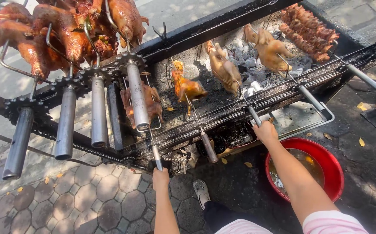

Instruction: Grilling whole ducks and chickens on a rotisserie-style charcoal grill.

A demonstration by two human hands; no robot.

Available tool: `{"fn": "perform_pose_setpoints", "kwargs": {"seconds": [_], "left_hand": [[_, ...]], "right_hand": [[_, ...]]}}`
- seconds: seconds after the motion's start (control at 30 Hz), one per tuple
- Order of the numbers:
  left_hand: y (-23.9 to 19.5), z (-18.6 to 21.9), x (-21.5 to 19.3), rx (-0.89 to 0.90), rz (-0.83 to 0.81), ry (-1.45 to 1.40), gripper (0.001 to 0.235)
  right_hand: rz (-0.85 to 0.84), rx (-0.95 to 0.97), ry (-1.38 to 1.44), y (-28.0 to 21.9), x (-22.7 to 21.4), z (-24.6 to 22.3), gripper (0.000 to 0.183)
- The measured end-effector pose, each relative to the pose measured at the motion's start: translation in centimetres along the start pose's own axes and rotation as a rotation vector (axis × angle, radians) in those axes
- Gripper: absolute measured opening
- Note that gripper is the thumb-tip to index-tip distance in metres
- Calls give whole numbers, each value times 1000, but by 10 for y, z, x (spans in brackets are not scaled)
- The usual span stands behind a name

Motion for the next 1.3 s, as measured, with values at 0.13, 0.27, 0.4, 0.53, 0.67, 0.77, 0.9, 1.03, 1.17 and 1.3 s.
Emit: {"fn": "perform_pose_setpoints", "kwargs": {"seconds": [0.13, 0.27, 0.4, 0.53, 0.67, 0.77, 0.9, 1.03, 1.17, 1.3], "left_hand": [[10, -12, 12, 35, 0, -8, 51], [11, -10, 13, 40, -24, -29, 52], [4, 1, 4, -16, -46, -13, 54], [4, 2, 3, -36, -55, -25, 55], [9, 2, 3, -1, -57, -32, 55], [7, 5, -2, -2, -74, -20, 54], [11, 0, -3, 18, -70, -13, 54], [11, -1, -5, 24, -58, -3, 54], [7, 0, -13, 15, -58, 13, 53], [5, 0, -17, -4, -66, 23, 52]], "right_hand": [[-7, 0, -8, 3, 0, 2, 36], [-8, -9, -38, 5, -1, 4, 36], [-16, 7, -65, -3, -10, -1, 37], [-14, 6, -63, 5, -6, 5, 37], [91, -71, -102, 23, 1, 11, 42], [94, -56, -120, 21, -3, 9, 45], [105, -60, -124, 26, -2, 11, 46], [138, -94, -144, 24, -6, 6, 45], [31, -14, -94, 11, -13, 0, 41], [-3, -3, -47, 7, -15, -3, 40]]}}
Point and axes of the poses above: each hand's wrist, its own y-axis towards the middle knuckle, its own x-axis out of the palm, z = x × y, the point moved 2 cm from there along y, towards the middle knuckle, and after that the axes turned 13 degrees about x, right-handed, at the moved point
